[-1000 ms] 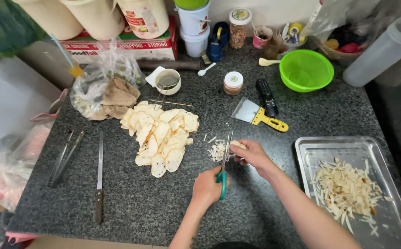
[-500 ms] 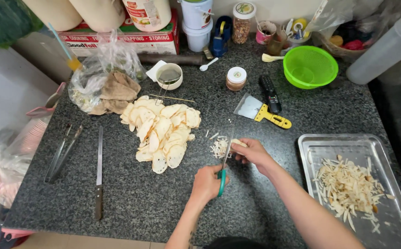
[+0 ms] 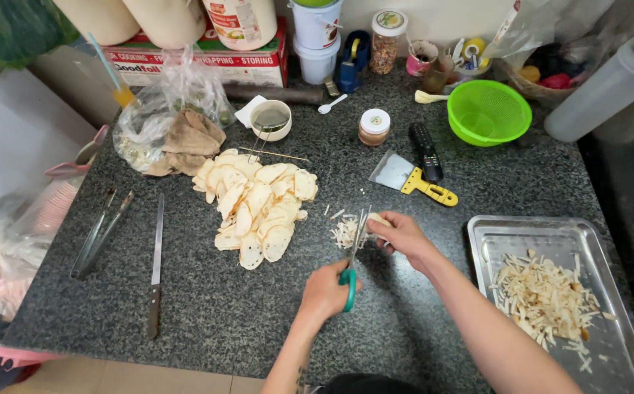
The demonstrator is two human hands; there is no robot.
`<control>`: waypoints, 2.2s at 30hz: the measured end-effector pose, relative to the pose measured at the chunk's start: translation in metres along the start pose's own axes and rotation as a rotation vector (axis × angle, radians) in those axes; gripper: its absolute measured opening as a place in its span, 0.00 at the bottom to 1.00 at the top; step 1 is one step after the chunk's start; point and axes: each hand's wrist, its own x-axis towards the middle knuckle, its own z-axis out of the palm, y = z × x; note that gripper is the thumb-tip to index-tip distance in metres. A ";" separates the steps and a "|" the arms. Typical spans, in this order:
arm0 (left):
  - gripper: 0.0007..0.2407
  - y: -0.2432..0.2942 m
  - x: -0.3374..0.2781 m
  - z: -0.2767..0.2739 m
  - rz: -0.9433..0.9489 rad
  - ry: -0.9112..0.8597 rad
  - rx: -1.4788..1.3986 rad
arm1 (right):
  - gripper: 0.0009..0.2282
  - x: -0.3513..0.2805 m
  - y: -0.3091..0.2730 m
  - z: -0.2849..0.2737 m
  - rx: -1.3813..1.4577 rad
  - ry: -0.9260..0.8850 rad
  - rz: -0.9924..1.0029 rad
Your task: Shredding thin bread slices into smaller pieces using scissors.
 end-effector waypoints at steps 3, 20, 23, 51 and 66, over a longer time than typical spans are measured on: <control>0.28 0.008 -0.003 -0.002 0.020 -0.010 -0.014 | 0.12 0.003 0.002 -0.001 0.012 -0.016 -0.013; 0.24 0.007 0.009 0.003 -0.028 0.001 0.002 | 0.10 0.009 0.013 -0.004 0.044 -0.044 -0.030; 0.23 0.004 0.012 0.005 -0.028 0.008 -0.007 | 0.11 0.011 0.015 -0.005 0.055 -0.048 -0.028; 0.21 -0.007 0.009 0.005 -0.016 0.030 -0.005 | 0.11 0.010 0.009 -0.008 0.061 -0.020 0.009; 0.25 0.012 0.001 -0.003 -0.015 -0.018 0.007 | 0.10 0.004 0.002 -0.004 0.055 -0.096 -0.065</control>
